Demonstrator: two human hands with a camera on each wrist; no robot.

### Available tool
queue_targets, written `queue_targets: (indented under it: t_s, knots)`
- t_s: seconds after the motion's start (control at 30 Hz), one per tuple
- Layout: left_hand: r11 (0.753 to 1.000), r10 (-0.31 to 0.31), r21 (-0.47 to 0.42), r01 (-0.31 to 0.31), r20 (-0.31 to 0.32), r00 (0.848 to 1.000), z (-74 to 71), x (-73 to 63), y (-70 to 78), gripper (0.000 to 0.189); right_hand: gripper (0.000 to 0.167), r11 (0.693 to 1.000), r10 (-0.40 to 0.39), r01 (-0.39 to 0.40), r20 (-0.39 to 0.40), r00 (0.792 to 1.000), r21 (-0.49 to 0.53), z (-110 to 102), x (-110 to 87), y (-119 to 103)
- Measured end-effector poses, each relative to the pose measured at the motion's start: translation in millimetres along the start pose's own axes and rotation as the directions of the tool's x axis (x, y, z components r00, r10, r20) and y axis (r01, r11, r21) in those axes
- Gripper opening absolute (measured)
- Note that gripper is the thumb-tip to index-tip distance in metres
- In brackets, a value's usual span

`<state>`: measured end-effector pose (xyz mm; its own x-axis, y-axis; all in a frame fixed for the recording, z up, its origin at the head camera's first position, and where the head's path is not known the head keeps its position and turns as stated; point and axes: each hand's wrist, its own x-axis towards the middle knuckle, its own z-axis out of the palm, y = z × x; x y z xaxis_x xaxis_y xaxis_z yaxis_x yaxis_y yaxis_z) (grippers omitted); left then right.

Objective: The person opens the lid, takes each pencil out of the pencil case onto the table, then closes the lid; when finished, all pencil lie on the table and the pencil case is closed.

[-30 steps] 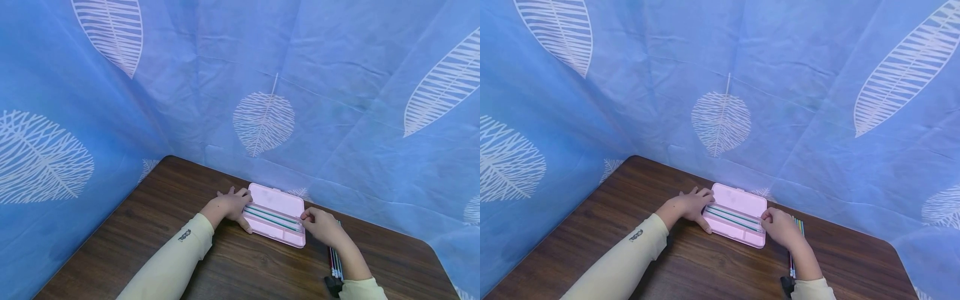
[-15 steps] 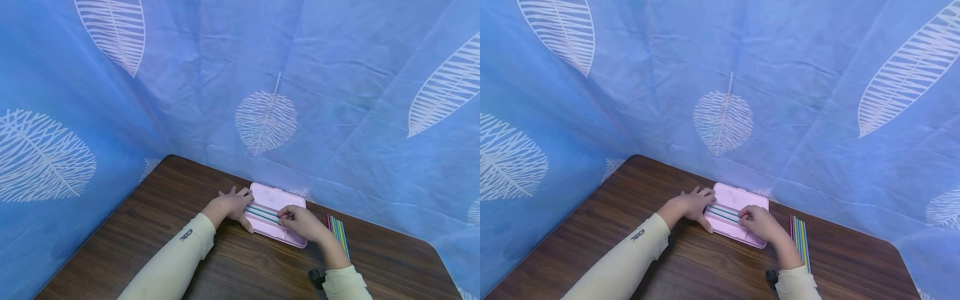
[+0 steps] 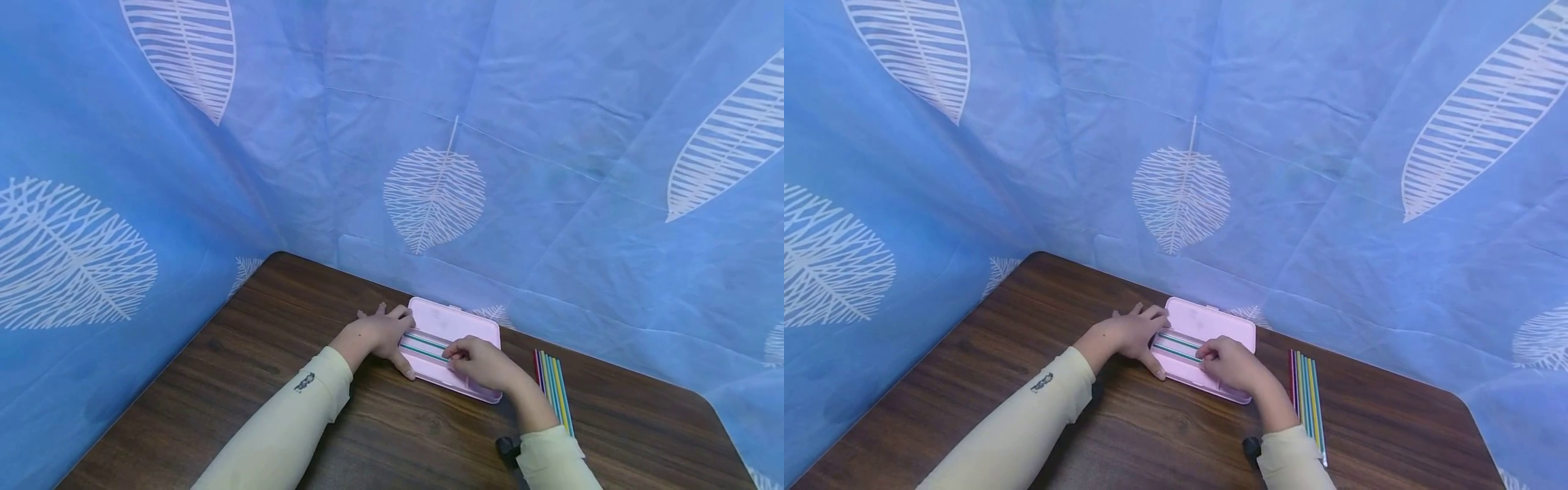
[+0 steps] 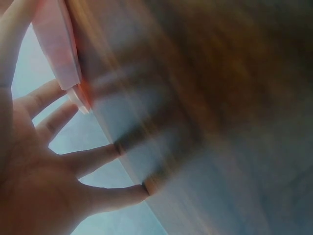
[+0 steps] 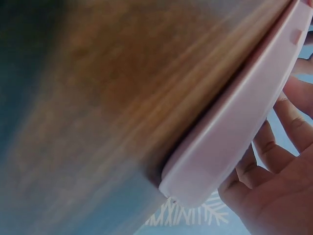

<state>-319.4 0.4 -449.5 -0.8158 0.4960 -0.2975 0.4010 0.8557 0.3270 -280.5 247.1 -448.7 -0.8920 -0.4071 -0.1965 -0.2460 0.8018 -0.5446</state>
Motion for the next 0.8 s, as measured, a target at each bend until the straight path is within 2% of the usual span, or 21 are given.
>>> queue_targets:
  t_s: [0.27,0.53,0.8]
  knots:
    - [1.0,0.003,-0.002,-0.003,0.0,1.0,-0.4,-0.2,0.2,0.102,0.015,0.999,-0.041,0.04,0.043,0.998,0.024,-0.2,5.9,3.0]
    - [1.0,0.007,0.0,-0.007,0.0,1.0,0.4,0.4,-0.3,0.102,0.014,0.999,-0.032,0.031,0.053,0.998,0.016,1.3,6.7,2.3]
    - [1.0,0.006,-0.005,-0.006,0.006,1.0,0.1,0.4,-0.5,0.101,0.025,0.999,-0.05,0.05,0.071,0.996,-0.002,-0.2,7.4,-1.0]
